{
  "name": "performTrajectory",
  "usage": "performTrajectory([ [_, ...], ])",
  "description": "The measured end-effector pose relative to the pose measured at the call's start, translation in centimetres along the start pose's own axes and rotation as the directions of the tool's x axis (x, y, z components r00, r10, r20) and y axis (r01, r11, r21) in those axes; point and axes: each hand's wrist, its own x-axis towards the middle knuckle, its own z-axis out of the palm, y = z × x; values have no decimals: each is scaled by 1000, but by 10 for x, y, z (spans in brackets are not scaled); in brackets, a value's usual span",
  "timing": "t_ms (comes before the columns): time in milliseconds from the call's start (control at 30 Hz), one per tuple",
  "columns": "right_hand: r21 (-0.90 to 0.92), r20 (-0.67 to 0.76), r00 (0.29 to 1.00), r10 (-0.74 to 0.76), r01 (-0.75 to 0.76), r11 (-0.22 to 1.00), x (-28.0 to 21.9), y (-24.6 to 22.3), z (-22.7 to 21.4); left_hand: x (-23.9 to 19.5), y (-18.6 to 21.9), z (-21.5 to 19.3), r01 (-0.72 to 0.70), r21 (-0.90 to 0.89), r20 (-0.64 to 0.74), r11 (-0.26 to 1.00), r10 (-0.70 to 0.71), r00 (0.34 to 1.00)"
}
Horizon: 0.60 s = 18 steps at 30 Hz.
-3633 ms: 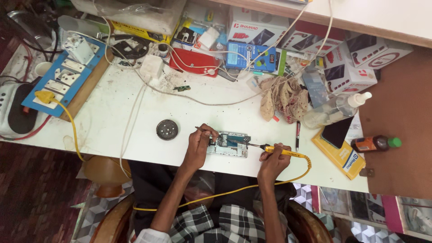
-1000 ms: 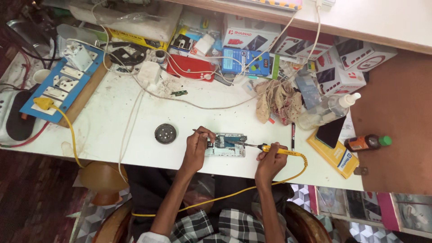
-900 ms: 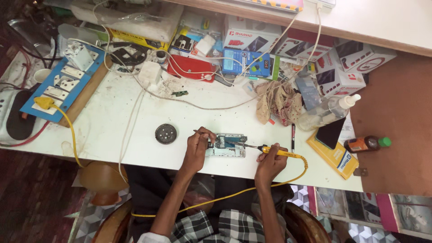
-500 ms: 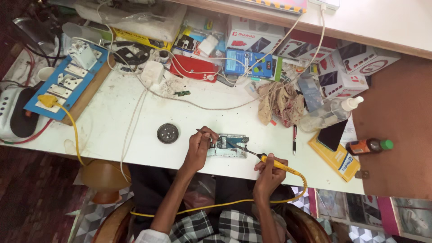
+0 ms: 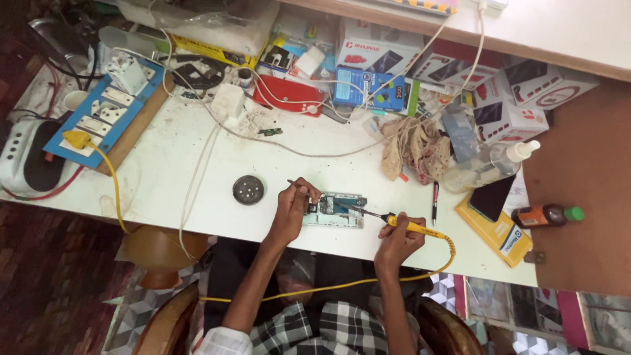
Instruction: The person uses a soldering iron and tweezers to work on a small circuit board placed on a cluttered workbench. They repeatedly apply heat to specific points on the board while holding components with tweezers.
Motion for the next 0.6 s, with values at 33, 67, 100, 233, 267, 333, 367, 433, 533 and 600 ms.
performTrajectory([
  [33,-2,-8,1000,0,0,1000,0,2,0,0,1,0,18,11,-8,1000,-18,1000],
  [67,-6,-15,1000,-2,2,1000,1,2,-1,0,2,0,36,19,-17,999,-36,999],
  [100,-10,-22,1000,-3,3,1000,1,3,-1,0,3,1,54,27,-27,998,-53,998],
  [233,-50,-2,1000,-11,11,999,1,2,0,1,5,-1,22,21,-3,1000,-22,1000],
  [267,-61,7,1000,-20,20,998,0,2,-1,0,5,0,31,11,0,999,-31,1000],
  [333,-71,15,999,-32,33,997,-2,2,-1,-2,5,0,44,4,-3,999,-44,999],
  [367,-70,15,999,-37,38,997,-2,1,-1,-3,6,1,48,8,-8,999,-48,999],
  [433,-57,15,999,-49,50,997,-3,-1,-1,-2,7,3,40,11,-5,999,-40,999],
  [533,-38,18,998,-54,55,998,-4,-4,0,-3,8,9,27,15,-15,1000,-27,1000],
  [600,-41,5,999,-40,40,998,-3,-6,3,-4,7,12,47,28,-55,998,-46,997],
])
